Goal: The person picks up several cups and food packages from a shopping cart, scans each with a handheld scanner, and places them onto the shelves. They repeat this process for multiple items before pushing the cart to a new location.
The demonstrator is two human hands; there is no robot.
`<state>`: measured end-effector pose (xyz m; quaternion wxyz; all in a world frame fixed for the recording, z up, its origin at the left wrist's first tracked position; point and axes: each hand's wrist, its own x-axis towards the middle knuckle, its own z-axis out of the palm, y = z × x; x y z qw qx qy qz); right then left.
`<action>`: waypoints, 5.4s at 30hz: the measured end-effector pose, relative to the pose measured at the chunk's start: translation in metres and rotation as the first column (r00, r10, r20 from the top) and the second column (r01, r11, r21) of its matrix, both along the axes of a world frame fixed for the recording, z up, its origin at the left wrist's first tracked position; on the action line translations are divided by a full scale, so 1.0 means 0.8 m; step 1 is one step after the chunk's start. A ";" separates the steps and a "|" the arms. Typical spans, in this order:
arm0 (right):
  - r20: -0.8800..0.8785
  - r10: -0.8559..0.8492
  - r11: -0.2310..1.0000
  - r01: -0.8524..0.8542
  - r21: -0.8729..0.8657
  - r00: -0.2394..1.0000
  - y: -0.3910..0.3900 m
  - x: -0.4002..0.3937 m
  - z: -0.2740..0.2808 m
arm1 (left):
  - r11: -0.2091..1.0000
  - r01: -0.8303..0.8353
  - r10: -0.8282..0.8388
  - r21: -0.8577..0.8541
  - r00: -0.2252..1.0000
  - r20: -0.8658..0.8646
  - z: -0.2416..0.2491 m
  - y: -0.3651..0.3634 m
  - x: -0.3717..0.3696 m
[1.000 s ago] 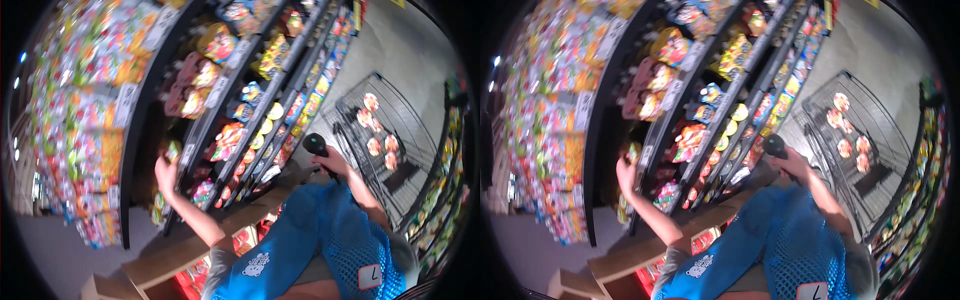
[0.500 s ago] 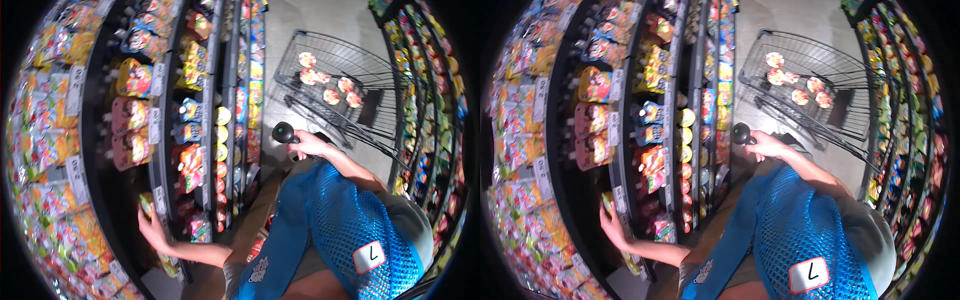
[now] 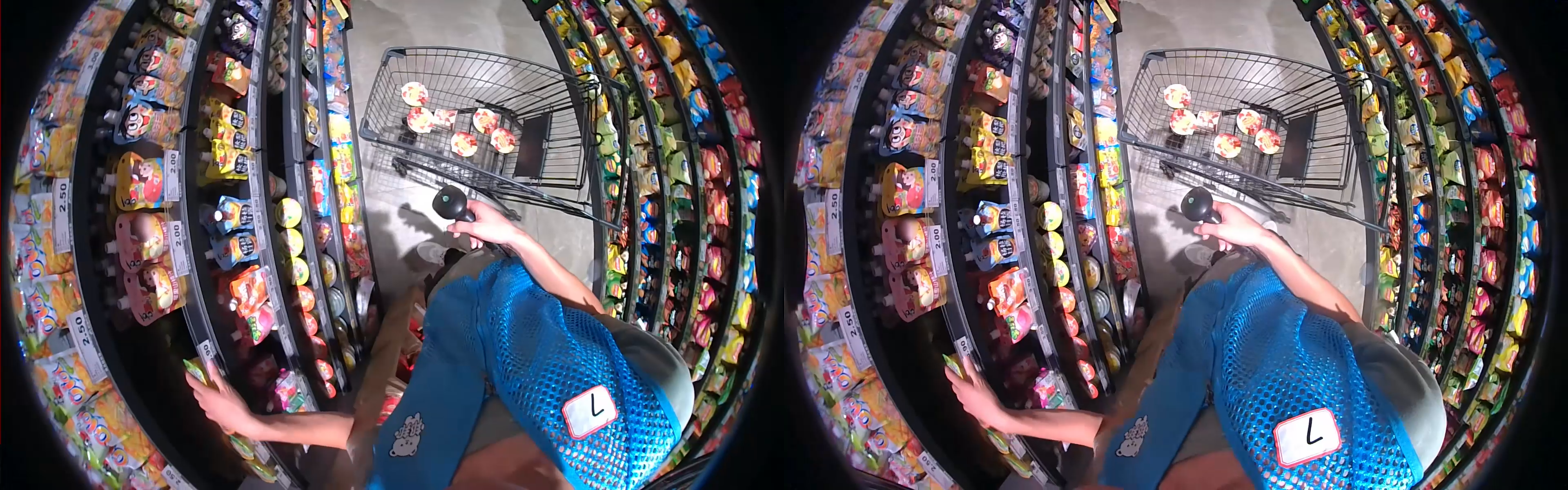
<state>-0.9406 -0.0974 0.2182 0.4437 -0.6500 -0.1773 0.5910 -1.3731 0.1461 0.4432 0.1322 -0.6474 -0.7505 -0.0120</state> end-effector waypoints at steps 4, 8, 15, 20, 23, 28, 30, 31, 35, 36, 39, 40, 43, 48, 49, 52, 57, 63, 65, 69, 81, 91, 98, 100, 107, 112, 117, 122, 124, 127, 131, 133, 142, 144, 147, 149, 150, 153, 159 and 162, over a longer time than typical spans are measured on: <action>0.004 0.052 0.998 -0.052 0.047 0.999 -0.044 0.032 0.017 | 0.994 0.011 0.008 -0.107 0.984 0.177 0.007 0.015 -0.011; -0.022 0.022 0.998 -0.021 0.058 1.000 -0.110 0.076 -0.009 | 0.996 0.085 -0.090 0.038 0.984 0.154 0.013 -0.002 -0.014; -0.058 -0.231 0.972 0.232 0.025 0.971 -0.197 0.167 -0.019 | 0.768 0.250 -0.640 0.590 0.341 0.688 -0.032 -0.093 0.251; 0.061 -0.294 0.956 0.293 0.014 0.954 -0.226 0.204 -0.069 | 0.739 0.662 -0.253 0.124 0.102 0.962 -0.204 -0.137 0.460; -0.046 -0.412 0.909 0.406 -0.092 0.910 -0.225 0.210 -0.082 | 0.531 0.846 -0.004 -0.045 0.055 0.998 -0.317 -0.137 0.551; -0.066 -0.582 0.802 0.558 -0.213 0.811 -0.215 0.213 -0.107 | 0.418 0.862 0.377 -0.286 0.121 0.918 -0.461 -0.056 0.686; 0.015 -0.692 0.688 0.665 -0.289 0.722 -0.204 0.207 -0.102 | 0.383 0.836 0.396 -0.393 0.236 0.887 -0.552 -0.016 0.725; 0.057 -0.711 0.645 0.682 -0.344 0.701 -0.196 0.204 -0.100 | 0.358 0.820 0.230 -0.446 0.386 0.894 -0.596 -0.001 0.741; 0.110 -0.708 0.559 0.648 -0.518 0.698 -0.165 0.199 -0.106 | 0.362 0.903 -0.325 -0.232 0.355 0.877 -0.817 0.060 0.747; 0.133 -0.685 0.539 0.621 -0.568 0.716 -0.155 0.198 -0.109 | 0.439 0.853 -0.121 -0.283 0.368 0.922 -0.808 0.059 0.773; 0.134 -0.679 0.501 0.589 -0.635 0.722 -0.126 0.197 -0.113 | 0.671 0.531 0.401 -0.517 0.327 0.856 -0.937 0.081 0.784; 0.087 -0.685 0.487 0.544 -0.683 0.723 -0.115 0.201 -0.110 | 0.727 0.342 0.573 -0.596 0.178 0.800 -0.959 0.082 0.792; 0.099 -0.616 0.475 0.469 -0.744 0.782 -0.090 0.208 -0.108 | 0.801 0.253 0.429 -0.543 0.389 0.815 -0.974 0.079 0.788; 0.070 -0.583 0.483 0.414 -0.772 0.810 -0.085 0.199 -0.120 | 0.682 0.414 0.510 -0.602 0.320 0.798 -0.955 0.082 0.773; 0.083 -0.561 0.491 0.412 -0.768 0.824 -0.084 0.199 -0.123 | 0.580 0.443 0.668 -0.684 0.222 0.710 -0.950 0.086 0.767; 0.091 -0.557 0.540 0.443 -0.716 0.826 -0.078 0.200 -0.126 | 0.444 0.535 0.814 -0.719 0.095 0.573 -0.935 0.080 0.767; 0.066 -0.534 0.576 0.420 -0.701 0.843 -0.096 0.188 -0.125 | 0.335 0.663 0.778 -0.670 0.207 0.593 -0.907 0.046 0.767; 0.117 -0.571 0.599 0.510 -0.617 0.812 -0.142 0.163 -0.107 | 0.304 0.712 0.490 -0.633 0.453 0.745 -0.838 0.007 0.783; 0.092 -0.634 0.619 0.576 -0.534 0.767 -0.156 0.155 -0.098 | 0.382 0.757 0.262 -0.530 0.461 0.848 -0.792 -0.001 0.781; 0.088 -0.653 0.724 0.654 -0.218 0.752 -0.175 0.151 -0.064 | 0.300 0.926 -0.461 -0.230 0.352 0.815 -0.590 -0.043 0.763; -0.072 -0.489 0.853 0.493 0.171 0.870 -0.231 0.125 0.033 | -0.115 0.967 -0.701 0.229 -0.243 0.671 -0.319 -0.221 0.637; 0.100 -0.232 0.955 0.207 0.213 0.968 -0.274 0.097 0.039 | -0.494 0.866 -0.663 -0.077 -0.318 0.677 -0.259 -0.224 0.602; 0.100 -0.134 0.946 0.097 0.308 0.986 -0.271 0.092 0.034 | -0.498 0.851 -0.745 -0.168 -0.320 0.586 -0.255 -0.212 0.579; 0.119 -0.097 0.950 0.056 0.308 0.988 -0.267 0.091 0.030 | -0.484 0.860 -0.753 -0.160 -0.317 0.577 -0.245 -0.212 0.576; 0.095 -0.151 0.937 0.112 0.331 0.984 -0.245 0.091 0.030 | -0.145 0.976 -0.625 -0.161 0.036 0.780 -0.256 -0.151 0.523; 0.160 -0.165 0.965 0.126 0.231 0.973 -0.205 0.102 0.031 | 0.598 0.759 0.495 -0.258 -0.097 0.863 -0.378 -0.073 0.412; 0.108 -0.125 0.990 0.117 0.084 0.986 -0.142 0.111 0.037 | 0.680 0.520 0.733 -0.516 -0.509 0.452 -0.434 0.042 0.354; 0.111 -0.148 0.989 0.149 -0.006 0.983 -0.059 0.107 0.039 | 0.825 0.374 0.565 -0.423 -0.557 0.608 -0.472 0.171 0.364; 0.067 -0.181 0.981 0.185 -0.058 0.981 -0.025 0.101 0.038 | 0.845 0.403 0.532 -0.351 -0.578 0.619 -0.507 0.240 0.356; 0.056 -0.195 0.975 0.199 -0.095 0.979 0.017 0.091 0.023 | 0.895 0.355 0.435 -0.270 -0.562 0.703 -0.556 0.331 0.350; 0.154 -0.227 0.973 0.230 -0.006 0.962 0.070 0.071 0.018 | 0.957 0.243 0.261 -0.156 -0.497 0.828 -0.593 0.400 0.363; 0.114 -0.184 0.983 0.184 0.015 0.976 0.087 0.064 0.016 | 0.953 0.238 0.275 -0.188 -0.410 0.870 -0.612 0.428 0.363; 0.123 -0.166 0.984 0.173 -0.052 0.979 0.117 0.050 0.010 | 0.914 0.194 0.403 -0.356 -0.335 0.852 -0.656 0.471 0.365; 0.108 -0.175 0.982 0.181 -0.048 0.979 0.119 0.047 0.009 | 0.898 0.161 0.441 -0.410 -0.309 0.843 -0.651 0.473 0.369; 0.118 -0.180 0.981 0.187 -0.044 0.977 0.120 0.038 0.003 | 0.881 0.133 0.473 -0.453 -0.268 0.839 -0.643 0.462 0.376; 0.116 -0.184 0.982 0.189 -0.030 0.976 0.120 0.034 0.000 | 0.870 0.125 0.494 -0.478 -0.227 0.839 -0.640 0.458 0.375; 0.120 -0.191 0.981 0.194 -0.014 0.974 0.120 0.032 -0.002 | 0.856 0.135 0.517 -0.500 -0.189 0.835 -0.646 0.462 0.372; 0.112 -0.207 0.977 0.212 -0.029 0.972 0.119 0.029 -0.002 | 0.750 0.212 0.657 -0.626 -0.136 0.741 -0.649 0.468 0.371; 0.093 -0.172 0.985 0.172 0.011 0.981 0.081 0.011 -0.022 | 0.820 0.130 0.571 -0.557 -0.254 0.781 -0.658 0.480 0.359; 0.092 -0.168 0.986 0.168 0.005 0.982 0.063 0.008 -0.027 | 0.838 0.197 0.541 -0.508 -0.181 0.822 -0.615 0.450 0.377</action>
